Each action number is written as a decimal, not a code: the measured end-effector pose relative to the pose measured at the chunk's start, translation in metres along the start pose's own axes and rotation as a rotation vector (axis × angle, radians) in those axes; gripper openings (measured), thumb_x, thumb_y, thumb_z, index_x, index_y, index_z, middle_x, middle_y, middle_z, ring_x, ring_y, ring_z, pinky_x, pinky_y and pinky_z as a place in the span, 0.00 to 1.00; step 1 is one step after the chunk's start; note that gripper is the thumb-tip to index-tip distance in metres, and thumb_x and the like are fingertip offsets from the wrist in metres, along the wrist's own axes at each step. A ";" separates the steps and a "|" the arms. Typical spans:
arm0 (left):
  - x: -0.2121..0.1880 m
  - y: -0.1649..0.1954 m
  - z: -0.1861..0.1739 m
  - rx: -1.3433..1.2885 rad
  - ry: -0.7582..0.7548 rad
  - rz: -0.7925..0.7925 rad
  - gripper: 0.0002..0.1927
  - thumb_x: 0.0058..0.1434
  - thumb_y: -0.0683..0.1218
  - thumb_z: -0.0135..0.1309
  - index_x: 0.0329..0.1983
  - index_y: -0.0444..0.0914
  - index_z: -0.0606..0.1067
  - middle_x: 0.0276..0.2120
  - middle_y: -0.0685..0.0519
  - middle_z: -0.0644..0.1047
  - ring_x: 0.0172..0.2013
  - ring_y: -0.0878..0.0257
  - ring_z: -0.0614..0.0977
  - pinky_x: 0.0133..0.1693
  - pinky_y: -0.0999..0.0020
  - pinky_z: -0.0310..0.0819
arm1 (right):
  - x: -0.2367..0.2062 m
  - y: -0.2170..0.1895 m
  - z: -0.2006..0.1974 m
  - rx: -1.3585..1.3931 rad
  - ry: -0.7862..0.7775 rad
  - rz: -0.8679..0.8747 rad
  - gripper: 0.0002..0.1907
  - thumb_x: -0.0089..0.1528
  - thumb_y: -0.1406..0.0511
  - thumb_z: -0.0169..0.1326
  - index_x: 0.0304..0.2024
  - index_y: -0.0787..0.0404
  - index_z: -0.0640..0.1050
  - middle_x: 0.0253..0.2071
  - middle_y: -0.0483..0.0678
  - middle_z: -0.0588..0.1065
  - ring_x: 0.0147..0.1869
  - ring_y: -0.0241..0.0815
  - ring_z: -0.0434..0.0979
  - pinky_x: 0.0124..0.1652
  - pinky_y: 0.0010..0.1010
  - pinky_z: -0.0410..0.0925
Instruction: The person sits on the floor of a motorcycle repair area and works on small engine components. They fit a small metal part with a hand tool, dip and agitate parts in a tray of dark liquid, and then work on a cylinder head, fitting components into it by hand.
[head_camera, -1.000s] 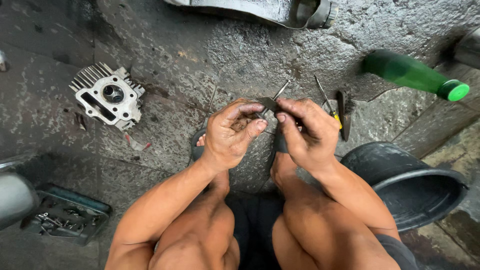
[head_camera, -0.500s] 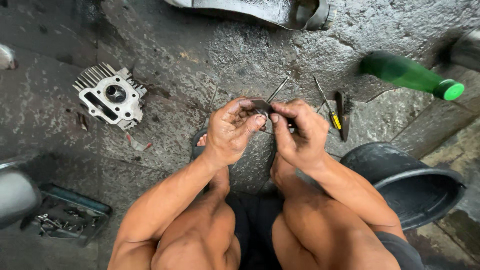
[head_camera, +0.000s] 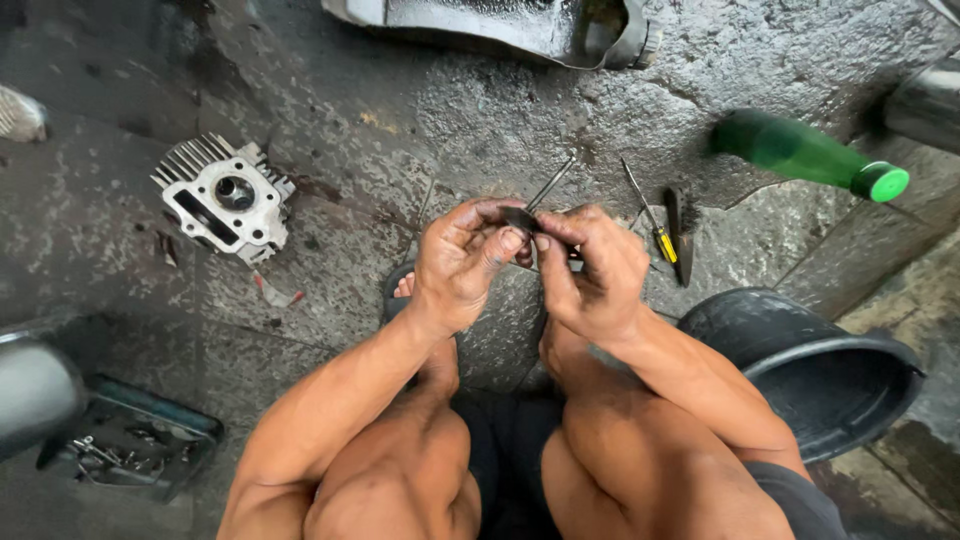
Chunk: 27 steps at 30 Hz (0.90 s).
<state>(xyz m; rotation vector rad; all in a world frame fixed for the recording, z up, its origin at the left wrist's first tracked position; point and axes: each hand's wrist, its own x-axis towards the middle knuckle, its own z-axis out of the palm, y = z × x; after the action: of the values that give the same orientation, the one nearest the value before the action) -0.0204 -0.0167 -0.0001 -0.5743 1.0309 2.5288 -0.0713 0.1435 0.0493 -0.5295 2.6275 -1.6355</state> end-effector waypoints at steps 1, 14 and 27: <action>0.000 -0.001 -0.001 0.007 -0.001 0.005 0.16 0.70 0.45 0.59 0.55 0.29 0.74 0.41 0.51 0.80 0.41 0.66 0.81 0.47 0.68 0.79 | 0.000 0.000 0.000 0.003 0.015 0.027 0.10 0.64 0.80 0.57 0.47 0.69 0.76 0.36 0.55 0.77 0.33 0.44 0.77 0.32 0.29 0.68; 0.032 0.001 -0.012 0.229 0.044 0.086 0.09 0.68 0.41 0.56 0.50 0.33 0.76 0.35 0.50 0.81 0.36 0.64 0.83 0.44 0.67 0.79 | 0.014 -0.003 0.003 -0.059 0.080 0.202 0.09 0.65 0.70 0.59 0.48 0.64 0.80 0.38 0.51 0.79 0.37 0.39 0.80 0.39 0.27 0.71; 0.039 0.034 0.003 0.278 -0.036 0.183 0.13 0.68 0.39 0.60 0.52 0.28 0.74 0.40 0.48 0.80 0.38 0.63 0.82 0.44 0.67 0.80 | 0.009 0.057 0.026 0.059 0.208 0.125 0.08 0.61 0.71 0.59 0.44 0.61 0.82 0.29 0.47 0.79 0.28 0.28 0.77 0.34 0.20 0.68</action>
<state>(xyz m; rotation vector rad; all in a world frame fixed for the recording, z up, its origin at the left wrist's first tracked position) -0.0698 -0.0312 0.0020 -0.3694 1.4489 2.4728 -0.0917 0.1410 -0.0110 -0.1985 2.6768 -1.8128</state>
